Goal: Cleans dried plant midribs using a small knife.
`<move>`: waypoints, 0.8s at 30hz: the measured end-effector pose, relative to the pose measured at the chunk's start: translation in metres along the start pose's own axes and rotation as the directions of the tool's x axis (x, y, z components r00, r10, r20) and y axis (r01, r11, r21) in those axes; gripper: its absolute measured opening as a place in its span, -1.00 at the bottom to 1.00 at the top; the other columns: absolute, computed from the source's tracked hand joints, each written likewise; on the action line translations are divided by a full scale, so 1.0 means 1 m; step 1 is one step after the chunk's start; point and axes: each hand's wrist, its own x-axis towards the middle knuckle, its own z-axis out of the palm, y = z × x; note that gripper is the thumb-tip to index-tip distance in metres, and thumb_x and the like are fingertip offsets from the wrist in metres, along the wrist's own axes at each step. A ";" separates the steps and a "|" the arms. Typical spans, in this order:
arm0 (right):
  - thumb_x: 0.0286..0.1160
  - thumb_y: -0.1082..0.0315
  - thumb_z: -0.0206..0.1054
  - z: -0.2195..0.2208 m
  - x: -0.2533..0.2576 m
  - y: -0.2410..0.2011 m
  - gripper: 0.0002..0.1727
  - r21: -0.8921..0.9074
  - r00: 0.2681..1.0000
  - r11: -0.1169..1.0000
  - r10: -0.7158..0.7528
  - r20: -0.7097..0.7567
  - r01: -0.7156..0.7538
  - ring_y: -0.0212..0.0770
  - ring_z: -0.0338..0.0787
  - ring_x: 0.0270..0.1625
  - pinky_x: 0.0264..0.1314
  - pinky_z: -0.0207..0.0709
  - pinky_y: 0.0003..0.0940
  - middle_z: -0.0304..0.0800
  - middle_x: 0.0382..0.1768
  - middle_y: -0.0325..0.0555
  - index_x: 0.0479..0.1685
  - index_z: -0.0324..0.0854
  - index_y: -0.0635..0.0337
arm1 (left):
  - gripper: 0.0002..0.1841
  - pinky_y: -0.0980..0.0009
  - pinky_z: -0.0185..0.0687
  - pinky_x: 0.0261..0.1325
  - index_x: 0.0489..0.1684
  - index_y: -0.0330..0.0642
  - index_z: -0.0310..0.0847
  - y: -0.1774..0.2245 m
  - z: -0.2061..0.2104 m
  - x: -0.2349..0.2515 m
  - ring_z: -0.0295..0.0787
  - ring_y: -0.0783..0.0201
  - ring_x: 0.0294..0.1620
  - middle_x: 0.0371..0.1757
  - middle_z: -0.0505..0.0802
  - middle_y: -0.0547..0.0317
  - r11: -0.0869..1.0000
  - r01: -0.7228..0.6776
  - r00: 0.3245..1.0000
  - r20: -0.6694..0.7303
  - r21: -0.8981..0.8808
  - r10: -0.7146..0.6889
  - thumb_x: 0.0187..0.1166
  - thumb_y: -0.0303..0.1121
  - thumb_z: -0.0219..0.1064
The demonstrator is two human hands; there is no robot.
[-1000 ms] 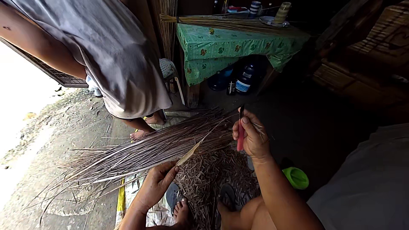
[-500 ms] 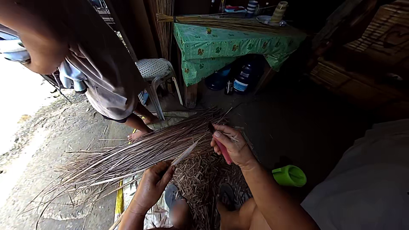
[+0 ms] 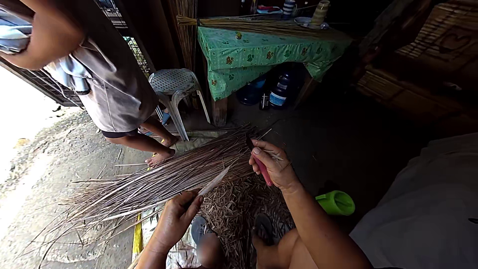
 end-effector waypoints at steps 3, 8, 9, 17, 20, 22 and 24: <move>0.74 0.41 0.19 -0.002 0.001 0.000 -0.68 -0.030 0.999 0.999 -0.036 -0.014 0.036 -0.32 0.73 -0.55 -0.50 0.65 -0.50 0.81 -0.45 -0.05 0.32 0.65 0.33 | -0.68 0.63 0.50 -0.45 -0.20 -0.07 0.81 0.001 0.001 0.002 0.54 0.66 -0.54 -0.49 0.74 0.47 1.000 0.003 1.000 0.018 -0.002 -0.003 0.71 -0.08 0.20; 0.76 0.36 0.18 0.002 -0.003 0.002 -0.63 0.018 0.981 0.998 0.051 0.185 -0.056 -0.34 0.71 -0.54 -0.49 0.63 -0.51 0.80 -0.43 -0.07 0.41 0.61 0.31 | -0.65 0.65 0.52 -0.41 -0.10 -0.11 0.82 0.002 -0.003 0.000 0.55 0.67 -0.52 -0.46 0.76 0.46 1.000 0.007 0.999 0.031 0.006 -0.007 0.74 -0.07 0.18; 0.76 0.37 0.18 0.004 -0.004 0.004 -0.65 0.016 0.983 0.999 0.032 0.181 -0.035 -0.35 0.71 -0.54 -0.49 0.63 -0.52 0.80 -0.43 -0.08 0.38 0.63 0.33 | -0.65 0.66 0.51 -0.42 -0.11 -0.10 0.82 0.003 -0.003 0.000 0.55 0.67 -0.52 -0.47 0.75 0.47 1.000 0.007 1.000 0.030 -0.002 -0.007 0.73 -0.07 0.18; 0.78 0.30 0.18 -0.023 0.007 -0.005 -0.58 -0.143 0.940 0.939 -0.327 -0.098 0.312 -0.36 0.69 -0.53 -0.45 0.67 -0.48 0.78 -0.42 -0.20 0.54 0.58 0.10 | -0.66 0.66 0.49 -0.45 -0.14 -0.08 0.82 0.002 -0.005 -0.006 0.53 0.69 -0.55 -0.49 0.75 0.49 0.999 0.033 0.999 0.029 -0.041 -0.031 0.74 -0.08 0.18; 0.78 0.22 0.21 -0.022 0.001 -0.010 -0.45 -0.069 0.960 0.958 -0.273 0.066 0.278 -0.31 0.75 -0.50 -0.43 0.71 -0.44 0.82 -0.40 -0.14 0.75 0.37 -0.15 | -0.68 0.67 0.47 -0.45 -0.12 -0.10 0.82 0.006 -0.008 -0.004 0.53 0.68 -0.55 -0.49 0.74 0.48 0.997 0.049 0.999 0.008 -0.063 -0.049 0.74 -0.12 0.19; 0.78 0.24 0.20 -0.007 -0.006 -0.004 -0.50 0.008 0.961 0.980 -0.197 0.196 0.199 -0.31 0.75 -0.49 -0.42 0.70 -0.44 0.83 -0.39 -0.13 0.68 0.44 -0.01 | -0.68 0.66 0.47 -0.44 -0.12 -0.11 0.82 0.007 -0.004 -0.001 0.53 0.67 -0.54 -0.48 0.75 0.47 0.997 0.041 0.999 0.014 -0.068 -0.040 0.75 -0.13 0.19; 0.77 0.31 0.21 0.008 -0.013 0.002 -0.64 0.072 0.951 0.992 -0.121 0.286 0.105 -0.34 0.76 -0.48 -0.40 0.70 -0.47 0.83 -0.39 -0.14 0.43 0.60 0.21 | -0.67 0.64 0.50 -0.42 -0.08 -0.13 0.82 0.008 0.000 -0.001 0.54 0.65 -0.52 -0.46 0.75 0.45 0.997 0.031 0.999 0.023 -0.074 -0.030 0.76 -0.13 0.17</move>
